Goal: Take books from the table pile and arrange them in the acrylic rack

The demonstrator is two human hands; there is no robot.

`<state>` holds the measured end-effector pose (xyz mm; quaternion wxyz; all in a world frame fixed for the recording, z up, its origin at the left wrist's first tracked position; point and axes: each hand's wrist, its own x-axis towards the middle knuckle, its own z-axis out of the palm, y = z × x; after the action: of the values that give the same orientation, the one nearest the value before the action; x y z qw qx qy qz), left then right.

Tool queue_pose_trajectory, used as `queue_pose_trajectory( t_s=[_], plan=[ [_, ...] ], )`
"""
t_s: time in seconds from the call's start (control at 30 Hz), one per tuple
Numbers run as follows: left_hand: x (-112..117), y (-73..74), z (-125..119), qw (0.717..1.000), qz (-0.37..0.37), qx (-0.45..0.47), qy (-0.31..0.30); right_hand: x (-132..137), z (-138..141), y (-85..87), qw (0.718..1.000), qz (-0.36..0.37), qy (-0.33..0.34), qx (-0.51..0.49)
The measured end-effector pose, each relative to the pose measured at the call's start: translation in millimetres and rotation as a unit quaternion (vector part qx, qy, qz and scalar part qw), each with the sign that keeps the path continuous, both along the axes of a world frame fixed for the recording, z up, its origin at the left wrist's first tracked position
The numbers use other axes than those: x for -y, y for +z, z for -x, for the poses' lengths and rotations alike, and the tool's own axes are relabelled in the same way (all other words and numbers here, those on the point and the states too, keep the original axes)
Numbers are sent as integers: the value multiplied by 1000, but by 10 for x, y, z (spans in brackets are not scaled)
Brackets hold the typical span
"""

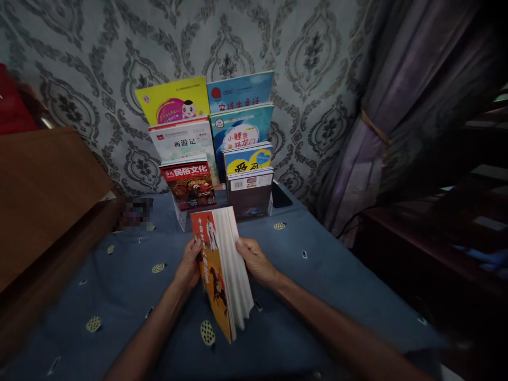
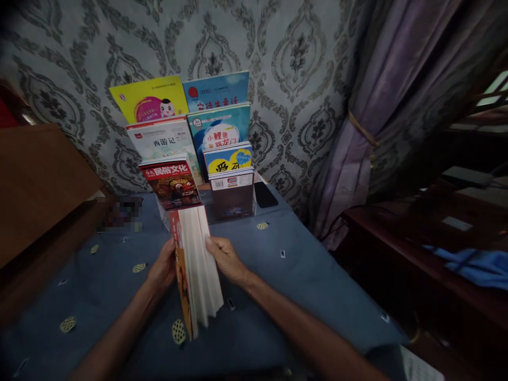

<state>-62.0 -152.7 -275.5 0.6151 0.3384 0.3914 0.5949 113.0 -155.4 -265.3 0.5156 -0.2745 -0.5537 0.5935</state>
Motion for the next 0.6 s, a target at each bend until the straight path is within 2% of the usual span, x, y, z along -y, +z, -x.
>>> queue_pose_trajectory(
  t_s=[0.13, 0.27, 0.37, 0.43, 0.53, 0.6],
  plan=[
    [-23, 7, -6, 1000, 0, -5, 11, -28, 1, -28, 999, 15, -28, 31],
    [-18, 56, -53, 999, -3, -6, 50, -25, -32, -3, 995, -36, -82, 49],
    [40, 141, -85, 998, -33, -26, 51, -14, -95, 54, 994, -93, -37, 53],
    [89, 198, -74, 994, -71, -61, 63, -9, -134, 102, 991, -105, -1, 79],
    [131, 231, 13, 972, -150, -115, 140, -1, -156, 161, 981, -115, 6, 153],
    [120, 203, 108, 954, -194, -137, 181, 8, -144, 168, 970, -151, 9, 192]
  ],
)
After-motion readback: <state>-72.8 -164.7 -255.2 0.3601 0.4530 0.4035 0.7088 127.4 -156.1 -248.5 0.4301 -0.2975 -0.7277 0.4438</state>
